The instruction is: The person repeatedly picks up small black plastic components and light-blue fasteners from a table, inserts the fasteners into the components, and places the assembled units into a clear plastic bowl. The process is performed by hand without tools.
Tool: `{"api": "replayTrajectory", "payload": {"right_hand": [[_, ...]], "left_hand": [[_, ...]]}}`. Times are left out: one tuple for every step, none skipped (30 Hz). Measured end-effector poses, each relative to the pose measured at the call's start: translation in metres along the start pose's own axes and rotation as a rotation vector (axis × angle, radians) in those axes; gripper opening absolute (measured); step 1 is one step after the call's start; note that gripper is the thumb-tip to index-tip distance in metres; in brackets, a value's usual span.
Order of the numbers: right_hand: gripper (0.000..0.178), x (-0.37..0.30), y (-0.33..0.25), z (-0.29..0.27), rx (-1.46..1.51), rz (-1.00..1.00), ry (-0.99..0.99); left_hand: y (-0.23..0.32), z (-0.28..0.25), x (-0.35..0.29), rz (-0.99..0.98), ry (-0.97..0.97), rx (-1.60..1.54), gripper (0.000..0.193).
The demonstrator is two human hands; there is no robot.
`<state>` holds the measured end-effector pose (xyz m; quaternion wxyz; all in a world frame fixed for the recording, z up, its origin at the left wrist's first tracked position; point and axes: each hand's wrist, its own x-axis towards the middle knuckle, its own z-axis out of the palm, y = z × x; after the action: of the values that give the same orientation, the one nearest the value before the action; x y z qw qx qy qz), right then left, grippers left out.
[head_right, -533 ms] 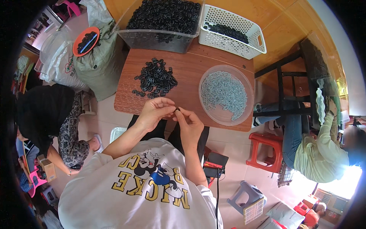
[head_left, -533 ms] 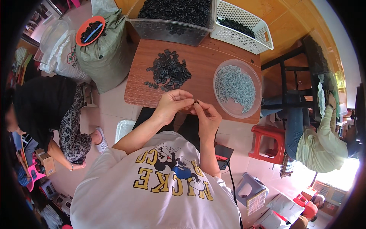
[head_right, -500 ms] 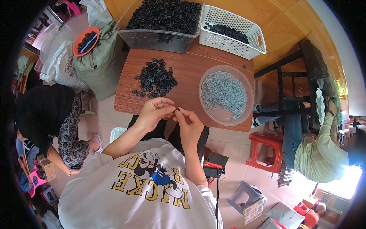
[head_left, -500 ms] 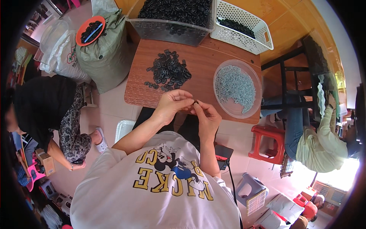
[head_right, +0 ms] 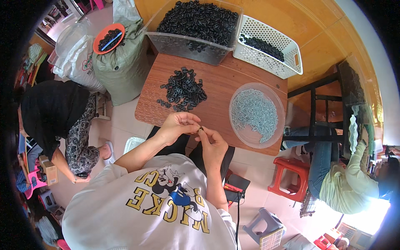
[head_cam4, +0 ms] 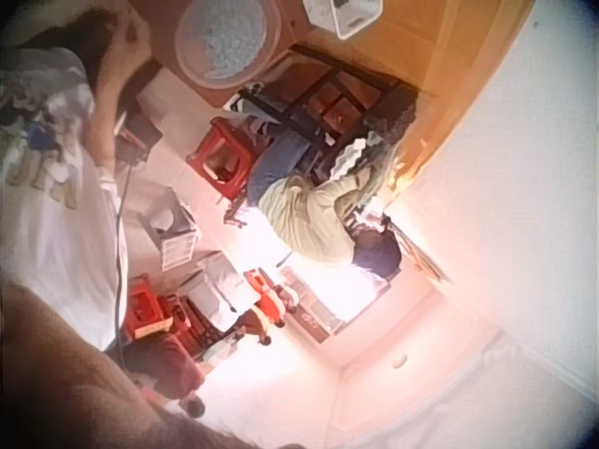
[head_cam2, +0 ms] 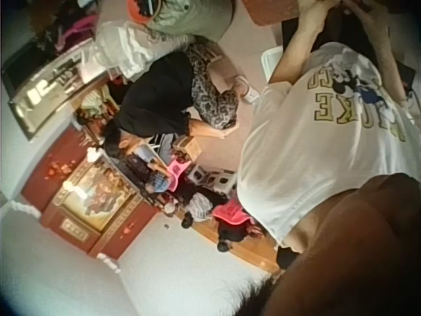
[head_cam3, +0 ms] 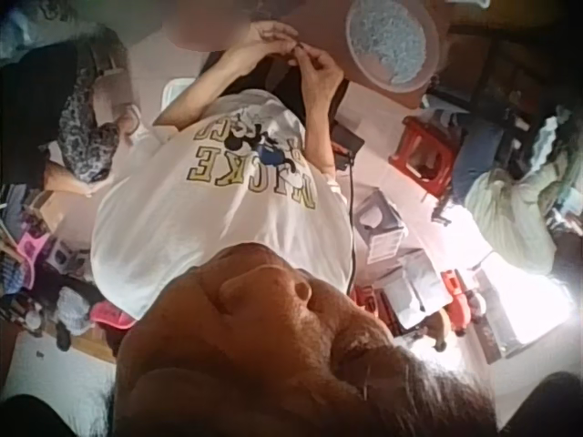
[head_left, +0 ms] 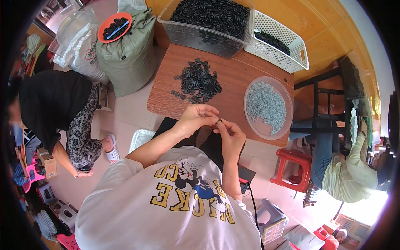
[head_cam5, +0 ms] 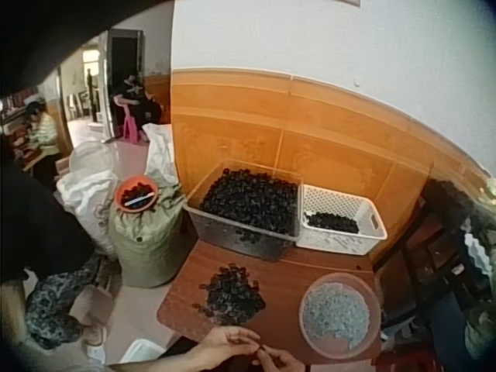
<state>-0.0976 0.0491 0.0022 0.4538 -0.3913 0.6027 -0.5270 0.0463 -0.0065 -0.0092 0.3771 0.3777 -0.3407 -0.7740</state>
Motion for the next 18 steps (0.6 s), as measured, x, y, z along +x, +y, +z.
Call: {"api": "replayTrajectory", "payload": {"right_hand": [[0.012, 0.001, 0.0, 0.002, 0.008, -0.003, -0.009], [0.012, 0.002, -0.002, 0.004, 0.042, 0.0, -0.015], [0.013, 0.002, -0.004, 0.006, 0.075, 0.006, -0.019], [0.013, 0.002, -0.006, 0.007, 0.109, 0.013, -0.024], [0.013, 0.003, -0.005, 0.006, 0.117, 0.011, -0.023], [0.013, 0.004, -0.003, 0.004, 0.126, 0.008, -0.02], [0.013, 0.005, -0.002, 0.003, 0.134, 0.007, -0.015], [0.013, 0.006, -0.002, 0.002, 0.141, 0.007, -0.01], [0.013, 0.006, -0.002, 0.001, 0.147, 0.006, -0.005], [0.013, 0.007, -0.002, 0.001, 0.155, 0.005, 0.001], [0.013, 0.007, -0.002, 0.001, 0.158, 0.011, 0.002], [0.012, 0.006, -0.003, 0.003, 0.161, 0.015, -0.003], [0.012, 0.006, -0.003, 0.005, 0.163, 0.02, -0.007], [0.012, 0.006, -0.003, 0.007, 0.169, 0.022, -0.016], [0.012, 0.005, -0.002, 0.007, 0.173, 0.026, -0.02], [0.012, 0.005, -0.001, 0.007, 0.177, 0.029, -0.024], [0.012, 0.005, 0.0, 0.006, 0.18, 0.028, -0.022], [0.012, 0.006, -0.001, 0.006, 0.183, 0.028, -0.023]], "left_hand": [[0.002, -0.001, -0.002, -0.007, 0.015, -0.002, 0.025], [0.004, -0.002, -0.003, -0.013, 0.03, -0.005, 0.025], [0.006, -0.004, -0.005, 0.014, 0.047, -0.014, 0.025], [0.009, -0.005, -0.007, 0.041, 0.064, -0.023, 0.024], [0.011, -0.008, -0.008, 0.069, 0.081, -0.032, 0.024], [0.013, -0.017, -0.007, 0.148, 0.159, 0.116, 0.023], [0.016, -0.029, -0.004, 0.224, 0.236, 0.263, 0.022], [0.019, -0.036, 0.0, 0.304, 0.373, 0.35, 0.015], [0.013, -0.056, 0.007, 0.42, 0.478, 0.598, 0.016], [0.027, -0.054, 0.004, 0.453, 0.521, 0.806, 0.017], [0.04, -0.05, 0.001, 0.484, 0.56, 1.015, 0.017], [0.039, -0.056, 0.004, 0.559, 0.55, 1.088, 0.018], [0.033, -0.063, 0.008, 0.634, 0.538, 1.162, 0.018], [0.031, -0.067, 0.01, 0.709, 0.524, 1.235, 0.019], [0.031, -0.067, 0.011, 0.695, 0.505, 1.248, 0.02], [0.03, -0.068, 0.012, 0.68, 0.486, 1.262, 0.022], [0.03, -0.068, 0.013, 0.665, 0.466, 1.275, 0.023], [0.03, -0.067, 0.013, 0.662, 0.455, 1.283, 0.023]]}}
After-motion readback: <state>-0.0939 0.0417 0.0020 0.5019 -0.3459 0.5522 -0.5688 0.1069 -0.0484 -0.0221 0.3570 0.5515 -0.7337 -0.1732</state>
